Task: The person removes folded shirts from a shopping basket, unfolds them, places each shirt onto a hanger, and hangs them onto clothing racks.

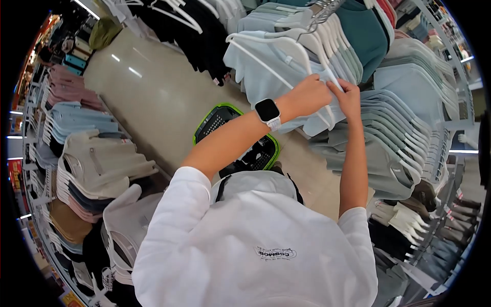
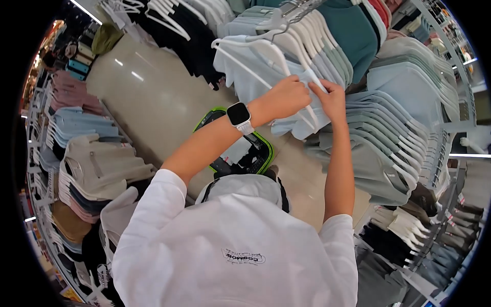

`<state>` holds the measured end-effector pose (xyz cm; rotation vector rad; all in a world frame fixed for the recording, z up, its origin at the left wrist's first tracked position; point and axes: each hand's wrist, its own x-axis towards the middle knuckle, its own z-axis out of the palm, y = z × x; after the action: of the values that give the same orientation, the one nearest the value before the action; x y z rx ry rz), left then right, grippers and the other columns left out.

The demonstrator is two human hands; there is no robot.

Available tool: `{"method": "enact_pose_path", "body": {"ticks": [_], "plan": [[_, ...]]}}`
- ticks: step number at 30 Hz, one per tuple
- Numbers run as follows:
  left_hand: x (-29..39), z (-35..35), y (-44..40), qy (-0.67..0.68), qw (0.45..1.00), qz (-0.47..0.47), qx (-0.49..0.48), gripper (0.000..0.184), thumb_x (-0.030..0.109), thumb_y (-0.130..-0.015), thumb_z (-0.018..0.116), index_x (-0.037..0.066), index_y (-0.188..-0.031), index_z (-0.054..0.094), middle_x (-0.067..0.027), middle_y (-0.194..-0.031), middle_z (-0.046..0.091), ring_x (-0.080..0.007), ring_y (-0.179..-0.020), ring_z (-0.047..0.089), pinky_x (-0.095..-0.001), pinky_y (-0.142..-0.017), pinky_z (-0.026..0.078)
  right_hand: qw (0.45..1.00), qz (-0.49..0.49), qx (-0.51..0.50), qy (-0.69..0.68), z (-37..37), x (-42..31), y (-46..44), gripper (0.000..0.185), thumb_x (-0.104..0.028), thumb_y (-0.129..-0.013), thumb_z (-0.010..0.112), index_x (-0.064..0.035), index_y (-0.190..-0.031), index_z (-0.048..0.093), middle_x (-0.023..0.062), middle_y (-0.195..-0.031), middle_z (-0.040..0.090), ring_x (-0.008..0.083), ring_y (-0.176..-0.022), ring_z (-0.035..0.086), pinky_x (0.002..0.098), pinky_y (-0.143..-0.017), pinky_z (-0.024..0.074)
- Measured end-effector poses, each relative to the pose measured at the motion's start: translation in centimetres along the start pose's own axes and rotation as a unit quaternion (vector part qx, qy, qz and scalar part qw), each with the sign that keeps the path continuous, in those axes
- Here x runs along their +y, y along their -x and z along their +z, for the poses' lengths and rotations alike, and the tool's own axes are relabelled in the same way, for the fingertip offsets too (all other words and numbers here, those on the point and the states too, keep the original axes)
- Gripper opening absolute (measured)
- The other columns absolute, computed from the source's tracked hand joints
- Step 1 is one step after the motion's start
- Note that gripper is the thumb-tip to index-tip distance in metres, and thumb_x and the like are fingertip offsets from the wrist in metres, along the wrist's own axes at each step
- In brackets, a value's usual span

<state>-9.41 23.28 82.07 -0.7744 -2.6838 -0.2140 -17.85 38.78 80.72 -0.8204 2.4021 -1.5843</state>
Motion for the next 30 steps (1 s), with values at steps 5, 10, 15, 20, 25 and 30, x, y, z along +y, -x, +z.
{"method": "enact_pose_path", "body": {"ticks": [5,10,15,20,25,30], "plan": [[0.8,0.8,0.3,0.032,0.984,0.014,0.175,0.004,0.009,-0.067,0.058,0.008,-0.069,0.061,-0.0077,-0.082,0.06,-0.0224,-0.083,0.056,-0.0371,-0.082,0.041,0.998,-0.014,0.044,0.041,-0.8,1.3,0.9,0.02,-0.015,-0.081,0.066,0.0038,-0.09,0.064,0.0024,-0.073,0.06,0.0062,-0.067,0.048,0.0221,-0.061,0.0406],[4.9,2.8,6.0,0.222,0.923,-0.034,0.313,0.021,0.019,-0.072,0.065,0.006,-0.084,0.054,-0.0081,-0.088,0.055,-0.0236,-0.087,0.053,-0.038,-0.084,0.042,0.925,-0.022,0.368,0.097,0.6,-0.2,6.4,0.016,-0.01,-0.084,0.062,0.0025,-0.095,0.061,0.0065,-0.088,0.061,0.013,-0.079,0.054,0.0247,-0.073,0.044],[8.7,14.1,19.5,0.326,0.908,-0.247,0.088,0.024,0.024,-0.076,0.065,0.006,-0.088,0.055,-0.0096,-0.084,0.056,-0.0294,-0.083,0.055,-0.0381,-0.073,0.044,0.97,0.048,0.235,0.048,7.4,0.8,14.3,0.008,-0.007,-0.086,0.058,0.0009,-0.089,0.059,0.005,-0.083,0.058,0.0112,-0.075,0.053,0.0247,-0.068,0.0449],[11.4,21.3,30.5,0.328,0.865,-0.362,-0.114,0.022,0.025,-0.077,0.061,0.005,-0.087,0.06,-0.0096,-0.081,0.06,-0.0282,-0.08,0.059,-0.0389,-0.072,0.046,0.947,0.194,-0.253,0.03,19.5,6.8,20.3,0.008,-0.009,-0.082,0.058,-0.0011,-0.084,0.06,0.0099,-0.069,0.06,0.0153,-0.061,0.057,0.0283,-0.059,0.0456],[11.1,24.8,36.9,0.308,0.78,-0.493,-0.232,0.026,0.026,-0.075,0.061,0.003,-0.088,0.062,-0.0115,-0.085,0.063,-0.0282,-0.084,0.061,-0.0391,-0.077,0.047,0.823,0.195,-0.524,0.1,25.7,15.2,24.8,0.014,-0.015,-0.08,0.06,-0.002,-0.084,0.063,0.0129,-0.076,0.064,0.0232,-0.066,0.063,0.0325,-0.063,0.0492],[9.7,29.7,41.1,0.233,0.743,-0.581,-0.235,0.026,0.022,-0.074,0.061,0.003,-0.091,0.061,-0.0115,-0.089,0.062,-0.0276,-0.089,0.06,-0.0377,-0.076,0.046,0.78,0.158,-0.538,0.277,31.4,23.5,25.0,0.016,-0.018,-0.077,0.057,-0.0041,-0.08,0.064,0.0168,-0.079,0.064,0.0337,-0.075,0.062,0.0415,-0.067,0.0496]]}}
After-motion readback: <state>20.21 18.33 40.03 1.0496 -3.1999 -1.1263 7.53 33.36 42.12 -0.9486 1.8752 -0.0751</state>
